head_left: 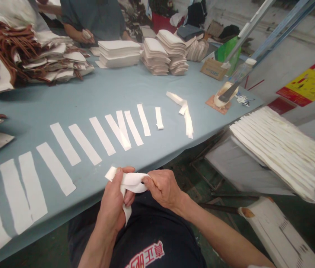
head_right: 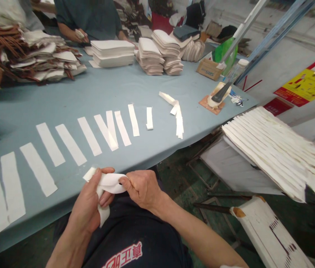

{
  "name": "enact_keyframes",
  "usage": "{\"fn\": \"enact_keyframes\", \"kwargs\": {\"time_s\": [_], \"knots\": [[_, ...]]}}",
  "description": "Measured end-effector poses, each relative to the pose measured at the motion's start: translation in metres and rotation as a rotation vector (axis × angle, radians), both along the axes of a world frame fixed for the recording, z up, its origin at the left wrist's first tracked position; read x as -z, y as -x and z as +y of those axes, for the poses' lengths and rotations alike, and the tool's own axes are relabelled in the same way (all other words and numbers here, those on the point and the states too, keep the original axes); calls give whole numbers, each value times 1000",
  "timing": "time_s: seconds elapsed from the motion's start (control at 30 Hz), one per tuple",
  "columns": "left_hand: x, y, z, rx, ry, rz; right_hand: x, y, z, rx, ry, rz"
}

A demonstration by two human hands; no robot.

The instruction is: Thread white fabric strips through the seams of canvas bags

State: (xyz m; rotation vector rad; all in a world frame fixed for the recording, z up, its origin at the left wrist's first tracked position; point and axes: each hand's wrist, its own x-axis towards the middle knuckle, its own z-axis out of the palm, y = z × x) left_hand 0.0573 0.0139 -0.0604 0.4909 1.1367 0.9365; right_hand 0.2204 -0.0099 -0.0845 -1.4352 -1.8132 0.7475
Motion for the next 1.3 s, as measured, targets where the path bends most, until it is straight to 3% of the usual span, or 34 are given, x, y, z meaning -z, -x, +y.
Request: {"fn": "enact_keyframes", "kwargs": {"time_s": [0.2, 0.33, 0.6, 0.67, 0.83, 0.97, 1.1, 1.17, 1.3], "knots": [[-10, 10, -4, 133, 44, -45, 12, -12, 6, -25, -128, -124], [-8, 12, -4, 178, -2, -29, 15, -16, 7, -35, -167, -119], [7, 7, -8, 81, -65, 40, -11, -3, -9, 10, -154, 85], [10, 4, -9, 62, -76, 26, -18, 4, -9, 24, -97, 253], [13, 1, -12, 107, -51, -15, -28, 17, -1, -29, 277, 728], [8, 3, -16, 221, 12, -118, -31, 15, 5, -106, 313, 798], [1, 3, -19, 335, 121, -212, -31, 2, 12, -230, 464, 766], [-2, 2, -20, 381, 163, -262, -29, -5, 15, -167, 440, 695], [-7, -1, -20, 389, 187, -306, -28, -14, 9, 90, 301, 444]]}}
